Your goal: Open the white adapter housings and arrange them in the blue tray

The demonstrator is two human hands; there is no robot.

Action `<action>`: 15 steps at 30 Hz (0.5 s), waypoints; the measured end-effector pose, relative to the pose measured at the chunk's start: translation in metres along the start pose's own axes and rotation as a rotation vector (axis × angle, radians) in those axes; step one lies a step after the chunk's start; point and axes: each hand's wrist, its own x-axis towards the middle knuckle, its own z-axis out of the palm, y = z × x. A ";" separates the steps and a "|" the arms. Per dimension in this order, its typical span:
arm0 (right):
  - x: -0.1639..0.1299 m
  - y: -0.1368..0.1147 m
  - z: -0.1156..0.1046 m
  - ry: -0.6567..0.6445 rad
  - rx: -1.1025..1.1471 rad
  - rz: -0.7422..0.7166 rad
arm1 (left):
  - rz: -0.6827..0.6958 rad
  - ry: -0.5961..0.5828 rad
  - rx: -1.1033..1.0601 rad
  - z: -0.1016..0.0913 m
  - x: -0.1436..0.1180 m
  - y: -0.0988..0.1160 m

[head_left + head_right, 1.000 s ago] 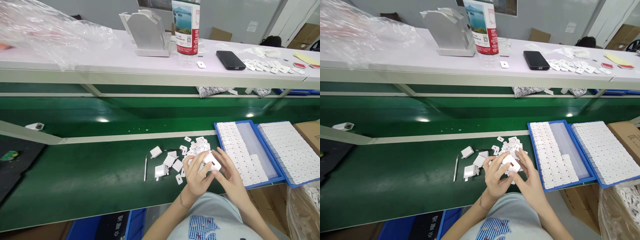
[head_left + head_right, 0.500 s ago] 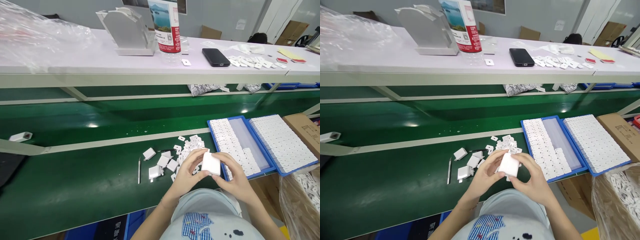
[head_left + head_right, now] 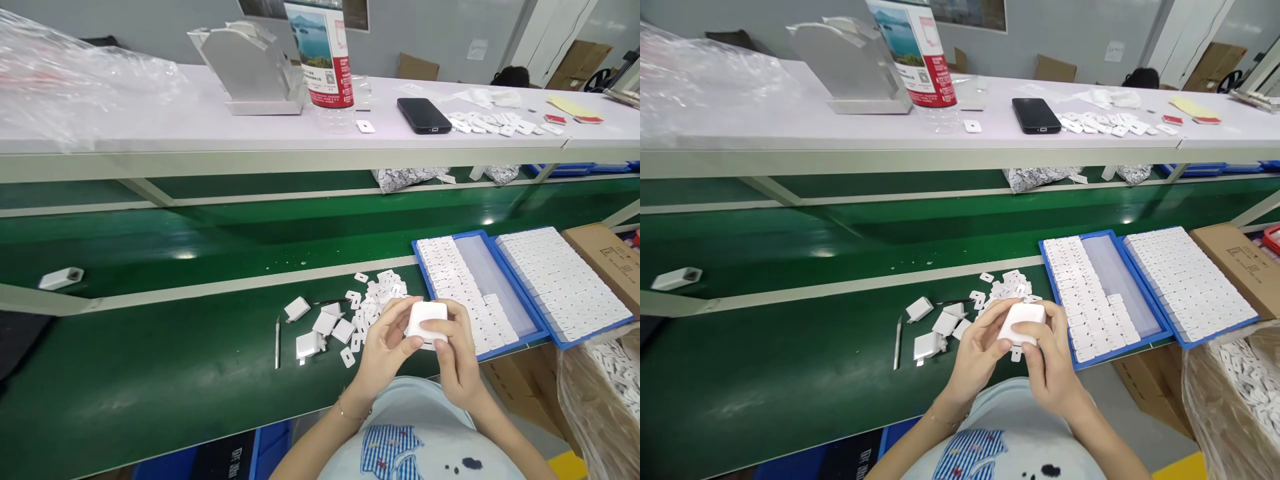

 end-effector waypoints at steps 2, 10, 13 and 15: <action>0.000 0.006 0.000 0.045 0.025 0.020 | -0.044 0.038 -0.009 0.003 0.000 -0.004; -0.021 0.060 -0.027 -0.230 0.578 0.668 | -0.070 -0.064 0.389 -0.010 0.001 -0.032; -0.037 0.087 -0.041 -0.337 0.643 0.842 | -0.151 -0.313 0.605 -0.007 -0.003 -0.039; -0.042 0.113 -0.060 -0.303 0.563 0.871 | -0.209 -0.360 0.694 -0.005 -0.008 -0.045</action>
